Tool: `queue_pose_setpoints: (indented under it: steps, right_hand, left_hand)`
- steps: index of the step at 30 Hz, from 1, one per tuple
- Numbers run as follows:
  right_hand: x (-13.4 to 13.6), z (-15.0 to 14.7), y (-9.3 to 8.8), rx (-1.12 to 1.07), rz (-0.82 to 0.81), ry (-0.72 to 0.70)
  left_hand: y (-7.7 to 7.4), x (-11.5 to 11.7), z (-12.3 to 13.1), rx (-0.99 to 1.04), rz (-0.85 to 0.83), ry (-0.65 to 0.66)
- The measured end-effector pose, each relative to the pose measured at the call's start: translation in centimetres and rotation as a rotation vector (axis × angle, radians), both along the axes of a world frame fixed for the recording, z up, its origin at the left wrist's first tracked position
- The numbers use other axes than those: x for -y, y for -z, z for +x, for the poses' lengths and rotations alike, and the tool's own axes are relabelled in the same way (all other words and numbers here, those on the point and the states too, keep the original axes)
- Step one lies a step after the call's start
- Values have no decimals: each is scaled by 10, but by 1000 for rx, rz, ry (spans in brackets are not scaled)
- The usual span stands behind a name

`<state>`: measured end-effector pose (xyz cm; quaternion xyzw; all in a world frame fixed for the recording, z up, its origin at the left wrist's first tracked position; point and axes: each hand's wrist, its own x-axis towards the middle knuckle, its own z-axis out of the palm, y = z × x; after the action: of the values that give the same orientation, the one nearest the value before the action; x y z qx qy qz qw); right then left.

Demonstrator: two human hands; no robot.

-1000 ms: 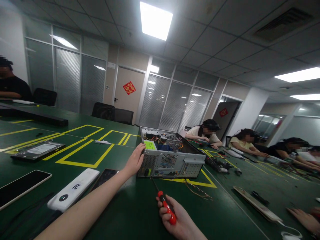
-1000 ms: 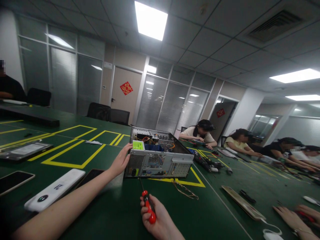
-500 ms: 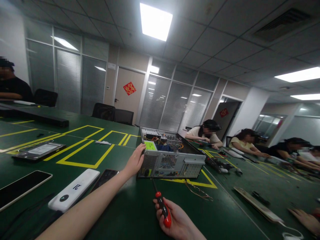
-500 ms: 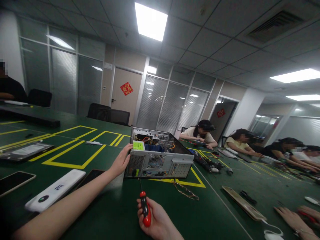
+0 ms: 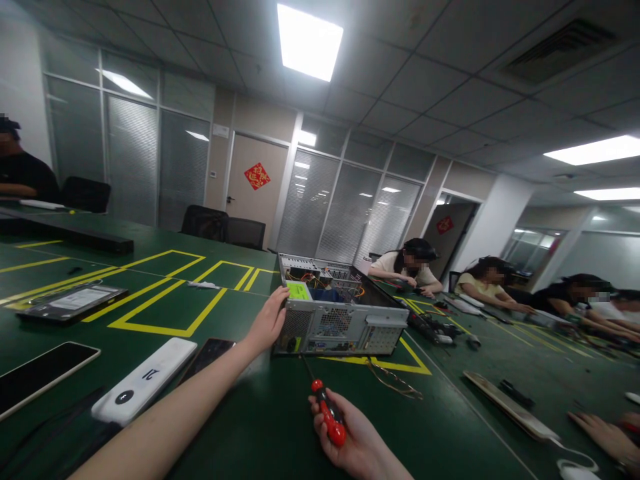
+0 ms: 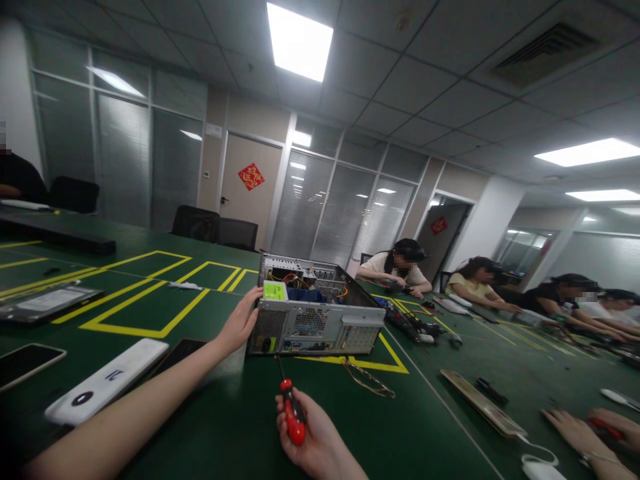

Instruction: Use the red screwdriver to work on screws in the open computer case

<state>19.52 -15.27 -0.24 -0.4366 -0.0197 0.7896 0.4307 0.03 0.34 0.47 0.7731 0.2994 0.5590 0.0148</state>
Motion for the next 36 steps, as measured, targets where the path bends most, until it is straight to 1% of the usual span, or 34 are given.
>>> queue_pose_setpoints:
  steps: [2,8,11,16,20,22,26,29,31,33,35,36]
  right_hand:
    - [0,1,-1,-26,7,-7]
    - [-1,6,-2,-126,3,43]
    - [-2,5,1,-84,-25,23]
    - [-3,3,9,11,-21,-8]
    - [-2,1,9,7,-22,-52]
    - [-1,1,8,-2,-7,-47]
    - [-1,5,3,-94,15,-8]
    - [-2,9,-2,-208,1,14]
    - [-1,11,-4,-237,-4,24]
    - [1,11,-6,-230,2,2]
    - [5,10,-9,-192,40,-74]
    - [7,9,-11,-156,85,-115]
  left_hand:
    - [1,-1,0,0,1,1]
    - [2,-2,0,-3,-1,-7]
    - [2,-2,0,-6,2,-11]
    - [3,-2,0,-9,2,-11]
    - [3,-2,-1,-10,-10,-10]
    - [2,-1,-1,-12,-13,-6]
    - [1,0,-1,-13,-11,-12]
    - [0,1,0,-12,-9,-18]
    - [0,1,0,-8,-8,-16]
    - [1,0,0,-1,-5,-13]
    - [1,0,0,0,-4,-11]
    - [1,0,0,0,-2,-10]
